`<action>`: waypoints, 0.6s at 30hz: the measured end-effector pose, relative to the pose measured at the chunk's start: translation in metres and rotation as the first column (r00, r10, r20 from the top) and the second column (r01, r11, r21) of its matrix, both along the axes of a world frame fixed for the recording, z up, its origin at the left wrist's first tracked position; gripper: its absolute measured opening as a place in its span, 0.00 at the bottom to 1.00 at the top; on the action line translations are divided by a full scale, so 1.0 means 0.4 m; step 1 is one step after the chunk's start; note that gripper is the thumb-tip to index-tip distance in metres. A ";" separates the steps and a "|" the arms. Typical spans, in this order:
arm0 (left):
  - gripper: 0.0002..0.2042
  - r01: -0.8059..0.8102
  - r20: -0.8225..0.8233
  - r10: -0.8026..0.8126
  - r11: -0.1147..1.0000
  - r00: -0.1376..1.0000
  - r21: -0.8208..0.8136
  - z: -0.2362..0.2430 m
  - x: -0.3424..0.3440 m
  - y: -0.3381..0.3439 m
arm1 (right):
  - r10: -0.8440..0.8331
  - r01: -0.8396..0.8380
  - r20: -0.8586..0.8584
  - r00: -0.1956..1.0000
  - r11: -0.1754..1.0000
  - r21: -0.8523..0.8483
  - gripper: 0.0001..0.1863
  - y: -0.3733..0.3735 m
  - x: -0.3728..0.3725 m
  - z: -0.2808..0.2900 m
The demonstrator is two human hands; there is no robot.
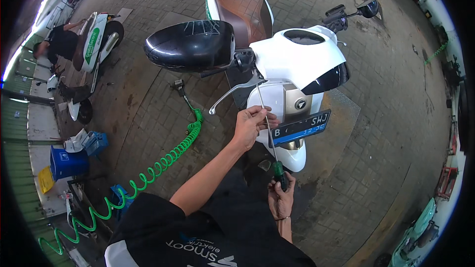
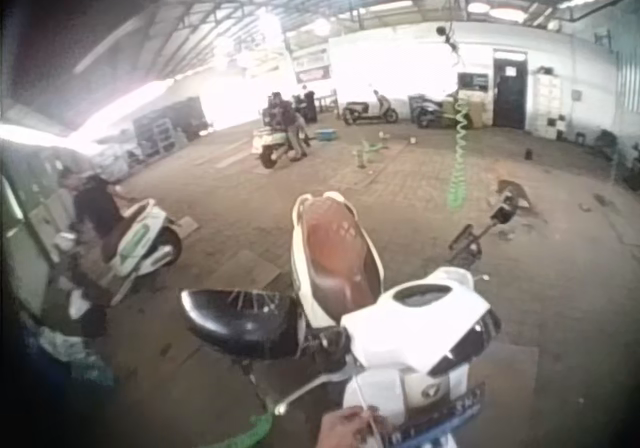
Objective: The person unscrews the throttle assembly from a scooter handlebar using a screwdriver, places the screws in a toolbox, and then removes the throttle grip and internal spring from the handlebar.
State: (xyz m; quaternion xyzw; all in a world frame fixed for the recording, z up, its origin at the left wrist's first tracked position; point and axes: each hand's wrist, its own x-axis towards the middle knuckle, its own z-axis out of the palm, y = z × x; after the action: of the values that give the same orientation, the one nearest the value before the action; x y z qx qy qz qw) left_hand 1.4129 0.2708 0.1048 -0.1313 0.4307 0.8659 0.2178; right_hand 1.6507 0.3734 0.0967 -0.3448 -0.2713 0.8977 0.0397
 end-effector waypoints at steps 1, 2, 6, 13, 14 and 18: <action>0.08 0.015 -0.028 -0.018 0.992 0.999 -0.123 0.007 0.000 0.002 | -0.001 0.001 0.002 1.000 1.000 0.002 0.25 -0.002 -0.001 0.006; 0.08 0.026 -0.053 -0.041 0.969 0.998 -0.246 0.009 -0.002 0.004 | -0.027 0.027 -0.003 1.000 0.997 -0.075 0.24 -0.003 -0.002 0.010; 0.09 0.039 -0.070 -0.051 0.986 0.996 -0.164 -0.043 -0.008 -0.024 | 0.039 0.001 0.060 0.997 0.832 -0.555 0.23 0.038 -0.001 0.017; 0.12 0.180 -0.010 -0.181 0.982 0.983 -0.065 -0.064 -0.042 -0.096 | -0.034 0.034 0.003 0.999 0.985 -0.168 0.22 -0.001 -0.008 -0.009; 0.12 0.209 0.035 -0.206 0.961 0.978 -0.182 -0.088 -0.052 -0.153 | -0.087 0.089 0.021 0.996 0.987 -0.131 0.22 -0.007 -0.005 -0.013; 0.12 -0.211 -0.196 0.131 0.855 0.972 -0.474 -0.078 -0.215 -0.405 | -0.105 0.106 0.016 0.994 0.983 -0.152 0.21 -0.002 -0.033 0.007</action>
State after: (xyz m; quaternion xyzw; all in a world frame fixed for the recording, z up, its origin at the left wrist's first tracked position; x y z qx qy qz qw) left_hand 1.3269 0.1087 0.0735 -0.1520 0.6391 0.7512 0.0647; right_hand 1.6376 0.3725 0.0993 -0.3645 -0.1832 0.9111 0.0594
